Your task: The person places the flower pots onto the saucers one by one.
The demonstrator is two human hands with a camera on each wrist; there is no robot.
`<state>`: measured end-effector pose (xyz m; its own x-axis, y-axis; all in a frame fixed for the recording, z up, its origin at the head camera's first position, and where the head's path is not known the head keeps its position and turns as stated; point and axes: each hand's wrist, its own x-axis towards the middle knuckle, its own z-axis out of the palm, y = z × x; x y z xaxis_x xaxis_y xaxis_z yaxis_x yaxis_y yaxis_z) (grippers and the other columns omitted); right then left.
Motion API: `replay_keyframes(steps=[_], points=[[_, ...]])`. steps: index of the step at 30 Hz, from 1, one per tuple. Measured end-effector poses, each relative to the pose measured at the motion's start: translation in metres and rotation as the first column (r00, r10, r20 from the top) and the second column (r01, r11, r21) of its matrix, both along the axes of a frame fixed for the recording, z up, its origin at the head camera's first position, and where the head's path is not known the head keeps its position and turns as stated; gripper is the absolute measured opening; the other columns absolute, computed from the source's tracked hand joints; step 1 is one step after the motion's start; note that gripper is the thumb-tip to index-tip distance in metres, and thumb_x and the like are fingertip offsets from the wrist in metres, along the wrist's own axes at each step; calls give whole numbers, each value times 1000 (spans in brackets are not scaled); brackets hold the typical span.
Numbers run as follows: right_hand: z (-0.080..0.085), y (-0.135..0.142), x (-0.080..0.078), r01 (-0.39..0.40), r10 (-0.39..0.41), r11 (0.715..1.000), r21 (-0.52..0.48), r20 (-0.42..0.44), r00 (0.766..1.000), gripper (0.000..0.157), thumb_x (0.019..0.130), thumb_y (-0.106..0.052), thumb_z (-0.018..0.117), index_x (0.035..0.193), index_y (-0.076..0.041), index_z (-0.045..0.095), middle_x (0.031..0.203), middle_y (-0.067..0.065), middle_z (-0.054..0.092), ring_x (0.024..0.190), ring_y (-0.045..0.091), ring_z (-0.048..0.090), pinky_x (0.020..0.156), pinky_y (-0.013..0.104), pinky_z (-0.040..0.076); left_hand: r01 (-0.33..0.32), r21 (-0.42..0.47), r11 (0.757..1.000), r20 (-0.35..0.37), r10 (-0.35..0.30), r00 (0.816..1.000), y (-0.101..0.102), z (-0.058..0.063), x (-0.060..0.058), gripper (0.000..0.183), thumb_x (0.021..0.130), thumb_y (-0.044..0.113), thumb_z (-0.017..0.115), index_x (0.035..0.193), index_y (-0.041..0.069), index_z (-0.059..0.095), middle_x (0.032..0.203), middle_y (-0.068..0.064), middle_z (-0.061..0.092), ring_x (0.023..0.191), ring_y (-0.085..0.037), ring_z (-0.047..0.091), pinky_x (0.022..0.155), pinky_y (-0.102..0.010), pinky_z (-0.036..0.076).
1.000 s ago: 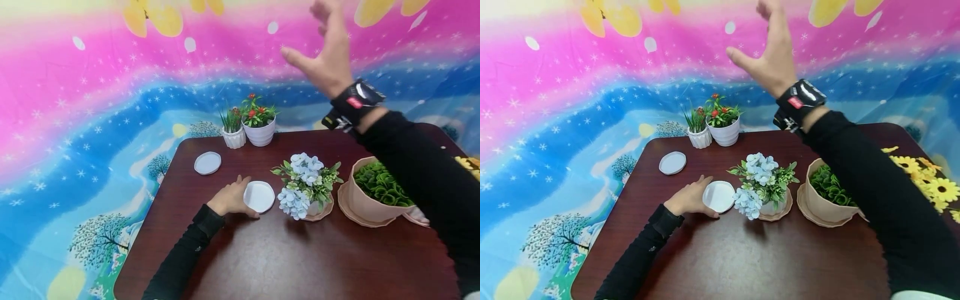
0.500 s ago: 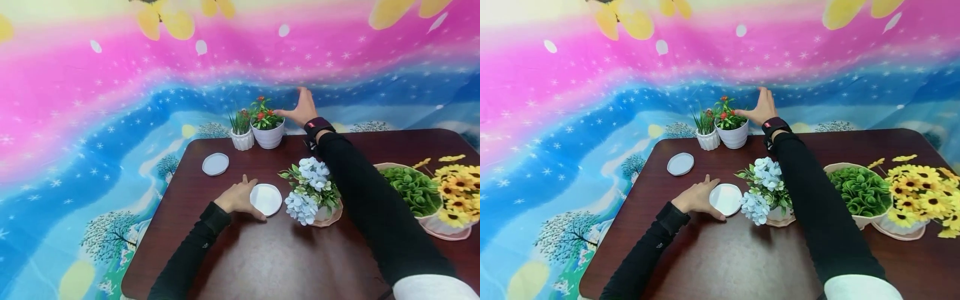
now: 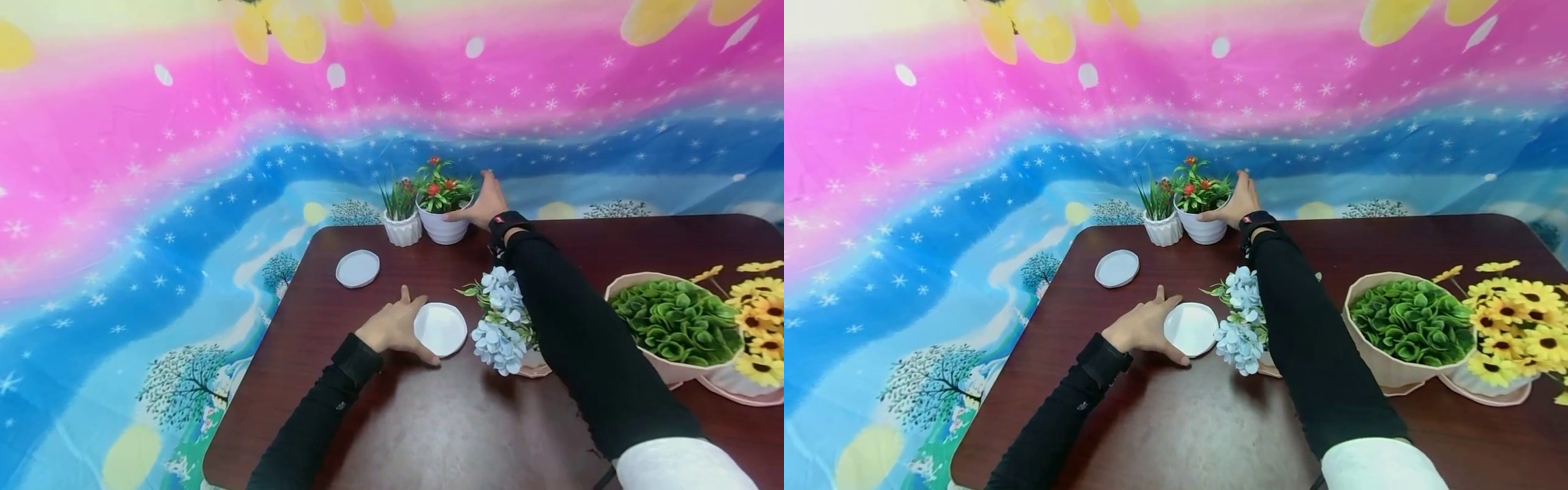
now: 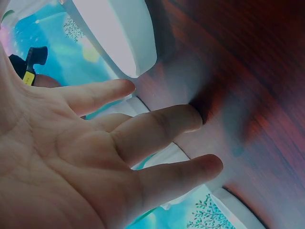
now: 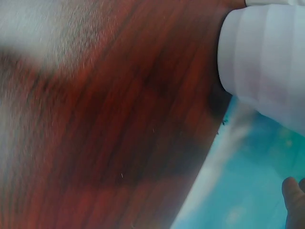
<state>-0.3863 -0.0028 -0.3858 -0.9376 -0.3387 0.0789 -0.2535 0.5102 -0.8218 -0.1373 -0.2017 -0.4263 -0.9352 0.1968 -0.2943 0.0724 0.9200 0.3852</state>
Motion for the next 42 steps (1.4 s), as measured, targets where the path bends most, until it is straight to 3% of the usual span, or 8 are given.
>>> replay_keyframes(steps=[8, 15, 19, 27, 32, 42], points=[[-14, -6, -1, -30, 33, 998, -51, 60, 998, 138, 82, -44, 93, 171, -8, -6, 177, 22, 3, 163, 42, 10, 127, 61, 20, 9, 8, 1000, -9, -9, 1000, 0, -1, 6, 126, 66, 60, 98, 166, 16, 37, 172, -31, 22, 140, -55, 50, 114, -63, 43], [-20, -11, -2, -19, 30, 993, -117, 92, 995, 137, 84, -39, 93, 171, -11, -9, 178, 20, -2, 164, 42, 6, 127, 61, 19, 28, -11, 1000, -38, -29, 999, 2, -5, 7, 123, 66, 60, 98, 164, 14, 40, 170, -32, 26, 136, -48, 57, 109, -56, 50], [-21, -15, -1, -6, 23, 989, -146, 117, 993, 138, 85, -36, 93, 171, -14, -12, 178, 20, -6, 164, 43, 3, 127, 63, 19, 30, -17, 999, -37, -30, 999, 5, -5, 6, 119, 66, 61, 97, 162, 15, 43, 170, -32, 26, 137, -49, 55, 112, -60, 46], [-31, -25, -4, 49, 18, 966, -254, 255, 967, 146, 86, -30, 92, 165, -23, -31, 177, 20, -14, 163, 44, 6, 125, 61, 26, 32, -35, 999, -51, -33, 998, 6, -5, 7, 118, 66, 57, 99, 161, 14, 44, 168, -33, 30, 141, -50, 52, 118, -66, 37], [-34, -26, -7, 48, 8, 957, -287, 189, 982, 146, 83, -23, 96, 168, -25, -23, 178, 20, -8, 162, 45, 10, 125, 63, 24, 30, -57, 998, -43, -32, 999, 7, -4, 6, 119, 68, 57, 99, 163, 13, 42, 167, -33, 31, 141, -50, 52, 118, -66, 36], [-30, -31, -8, 39, -4, 969, -242, 144, 990, 148, 80, -33, 97, 169, -26, -20, 179, 18, -3, 162, 44, 12, 125, 63, 24, 9, -74, 997, -46, -13, 999, 7, -1, 7, 121, 67, 59, 98, 163, 11, 42, 168, -31, 32, 143, -48, 50, 119, -65, 36]])
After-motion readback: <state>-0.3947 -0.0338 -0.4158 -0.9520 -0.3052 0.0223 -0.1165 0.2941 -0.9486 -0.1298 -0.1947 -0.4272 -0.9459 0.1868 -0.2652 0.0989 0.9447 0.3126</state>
